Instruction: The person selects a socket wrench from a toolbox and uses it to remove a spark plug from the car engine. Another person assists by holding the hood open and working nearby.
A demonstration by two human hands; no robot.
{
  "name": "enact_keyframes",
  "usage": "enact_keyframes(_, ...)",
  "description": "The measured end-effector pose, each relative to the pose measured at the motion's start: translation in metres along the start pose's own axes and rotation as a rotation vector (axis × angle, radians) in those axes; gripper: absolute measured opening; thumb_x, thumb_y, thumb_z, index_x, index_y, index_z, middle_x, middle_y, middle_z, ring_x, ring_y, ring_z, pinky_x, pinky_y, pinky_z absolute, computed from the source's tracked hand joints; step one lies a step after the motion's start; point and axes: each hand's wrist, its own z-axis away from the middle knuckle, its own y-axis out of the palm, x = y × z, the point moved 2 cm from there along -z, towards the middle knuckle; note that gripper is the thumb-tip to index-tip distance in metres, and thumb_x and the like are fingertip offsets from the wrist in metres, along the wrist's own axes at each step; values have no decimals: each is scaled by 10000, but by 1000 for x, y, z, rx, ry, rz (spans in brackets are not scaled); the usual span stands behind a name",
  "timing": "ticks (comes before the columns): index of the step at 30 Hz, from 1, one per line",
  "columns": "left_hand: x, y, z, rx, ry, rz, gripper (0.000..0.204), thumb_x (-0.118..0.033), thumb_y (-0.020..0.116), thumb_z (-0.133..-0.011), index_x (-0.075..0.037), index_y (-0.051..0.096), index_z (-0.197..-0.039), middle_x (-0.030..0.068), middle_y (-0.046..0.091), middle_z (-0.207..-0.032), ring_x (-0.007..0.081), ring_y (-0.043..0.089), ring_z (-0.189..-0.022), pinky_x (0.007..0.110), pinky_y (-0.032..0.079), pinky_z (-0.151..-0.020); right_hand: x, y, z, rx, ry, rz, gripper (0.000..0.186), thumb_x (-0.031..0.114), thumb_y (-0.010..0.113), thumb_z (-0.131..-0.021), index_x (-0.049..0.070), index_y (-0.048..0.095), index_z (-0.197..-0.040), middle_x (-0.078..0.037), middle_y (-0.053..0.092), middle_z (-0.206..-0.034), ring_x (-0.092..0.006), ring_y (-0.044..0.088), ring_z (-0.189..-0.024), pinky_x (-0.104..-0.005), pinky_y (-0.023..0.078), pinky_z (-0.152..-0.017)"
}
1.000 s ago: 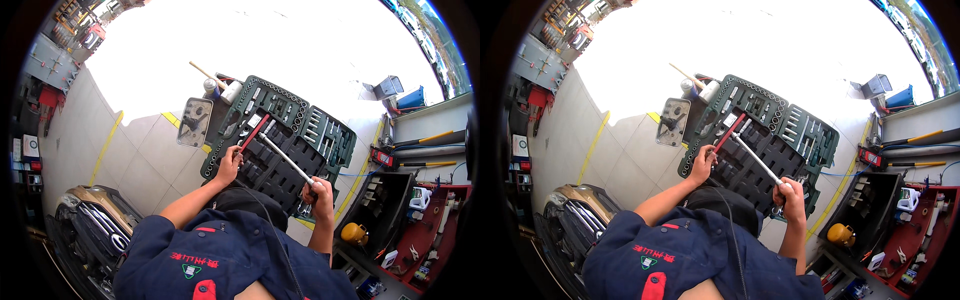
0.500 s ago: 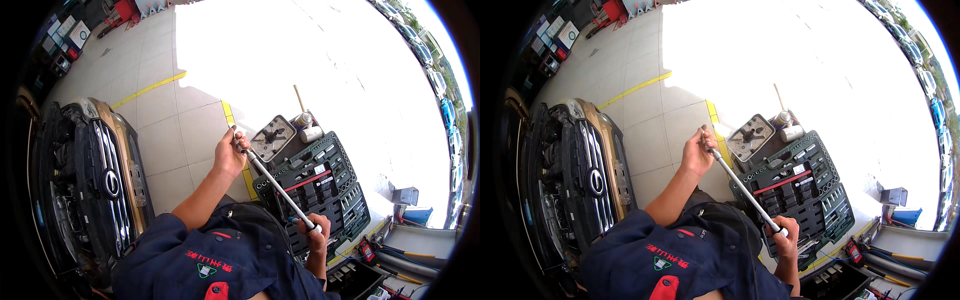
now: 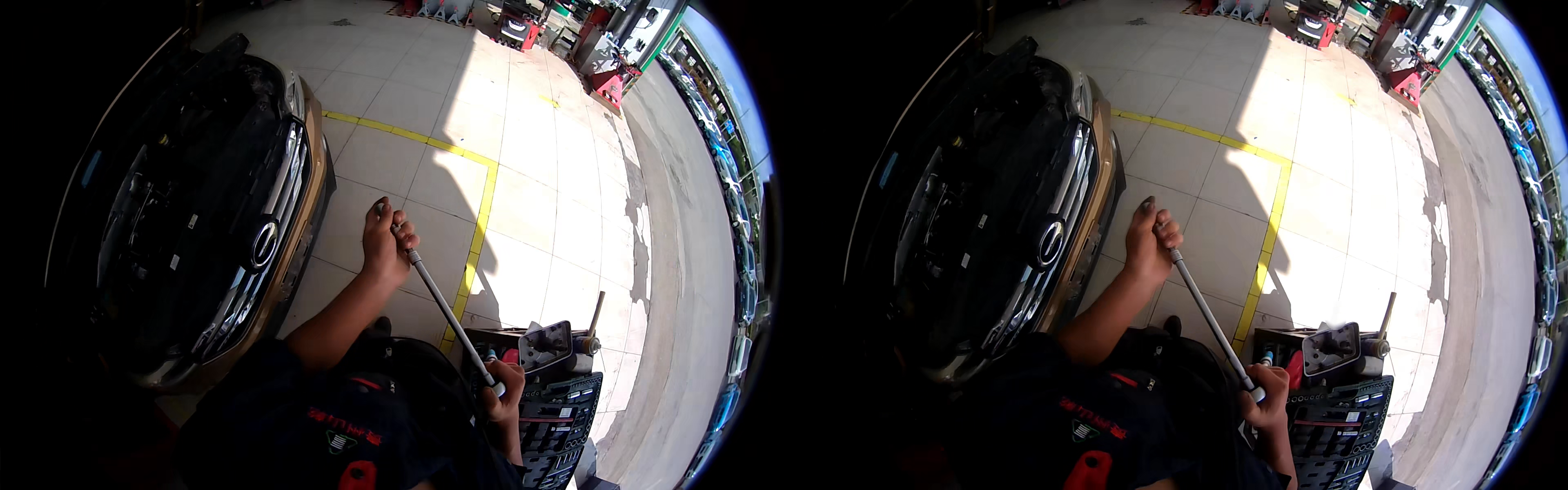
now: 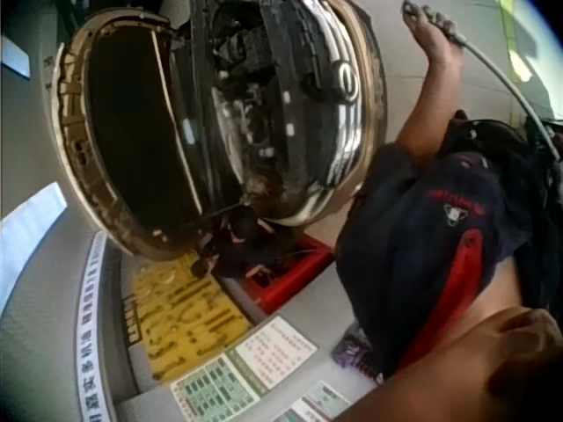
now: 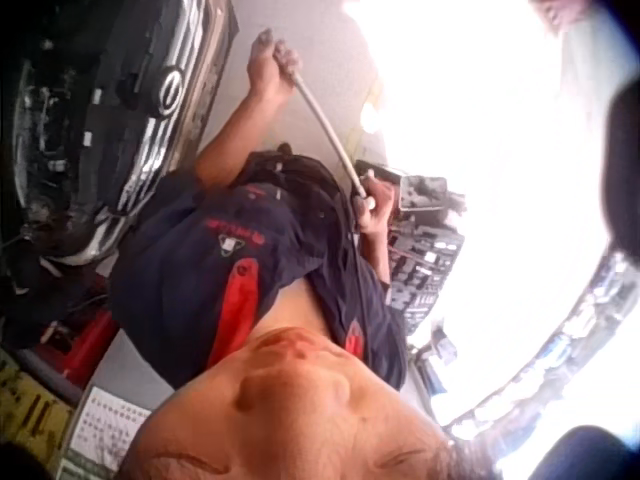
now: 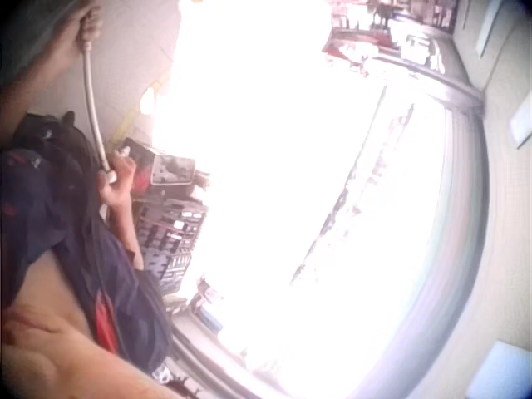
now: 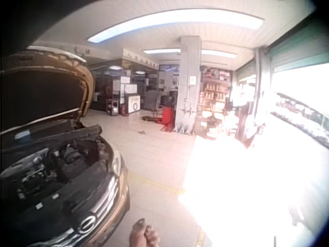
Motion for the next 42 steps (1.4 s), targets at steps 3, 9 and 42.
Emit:
enact_keyframes(3, -62, -15, -13, -57, 139, 66, 64, -281, 526, -1077, -220, 511, -1093, -47, 417, -831, 65, 347, -601, 229, 303, -496, -16, 38, -41, -13, -129, 7, 428, 444, 667, -757, 20, 604, -756, -95, 520, -594, -288, 524, -525, -388, 401, -552)
enact_keyframes(9, -173, -50, -27, -72, 361, 124, 76, -287, 541, -1074, -239, 535, -1132, -62, 422, -825, 37, 349, -588, 199, 275, -475, 11, 119, -137, 571, -165, -213, 326, 335, 658, -755, 21, 600, -817, -118, 553, -657, -299, 561, -581, -377, 439, -599)
enact_keyframes(42, -237, -11, 158, -518, 1240, -537, 508, -411, 417, -1090, -85, 270, -1451, 136, 590, -735, 323, 655, -771, 468, 521, -786, 151, 331, -254, 2251, 838, -951, 405, 480, 319, -1114, 104, 434, -1210, 0, 321, -620, -84, 258, -464, -232, 219, -415)
